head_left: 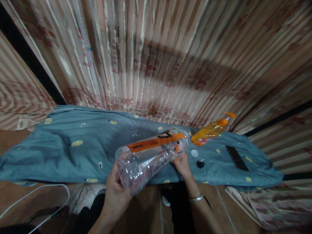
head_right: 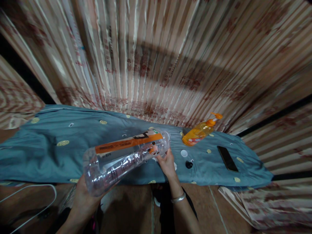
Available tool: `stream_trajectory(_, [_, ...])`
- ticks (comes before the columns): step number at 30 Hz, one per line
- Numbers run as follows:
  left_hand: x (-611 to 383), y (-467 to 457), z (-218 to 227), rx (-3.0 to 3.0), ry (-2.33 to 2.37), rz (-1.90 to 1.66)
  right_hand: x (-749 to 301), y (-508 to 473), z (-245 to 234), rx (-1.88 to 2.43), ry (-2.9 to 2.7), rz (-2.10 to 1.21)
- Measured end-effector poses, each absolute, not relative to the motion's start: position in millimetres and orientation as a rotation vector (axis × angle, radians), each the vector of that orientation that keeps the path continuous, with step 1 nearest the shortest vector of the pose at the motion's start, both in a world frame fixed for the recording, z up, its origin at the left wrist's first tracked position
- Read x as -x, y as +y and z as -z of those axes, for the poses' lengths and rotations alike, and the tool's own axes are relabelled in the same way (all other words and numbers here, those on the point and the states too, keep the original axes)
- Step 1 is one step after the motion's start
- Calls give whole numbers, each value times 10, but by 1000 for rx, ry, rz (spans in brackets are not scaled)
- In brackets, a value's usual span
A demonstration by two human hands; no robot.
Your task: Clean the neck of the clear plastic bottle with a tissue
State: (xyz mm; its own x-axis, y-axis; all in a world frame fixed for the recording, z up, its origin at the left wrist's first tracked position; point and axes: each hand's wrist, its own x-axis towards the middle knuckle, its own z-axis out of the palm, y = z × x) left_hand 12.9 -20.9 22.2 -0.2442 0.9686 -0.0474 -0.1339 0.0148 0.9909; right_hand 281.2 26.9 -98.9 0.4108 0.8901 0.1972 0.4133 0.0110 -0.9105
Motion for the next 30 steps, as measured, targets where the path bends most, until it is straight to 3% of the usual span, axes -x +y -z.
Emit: stream_trajectory(30, [-111,-189,-207,-949,1259,-1407,-2835,275,1007,1597,-1193,-553])
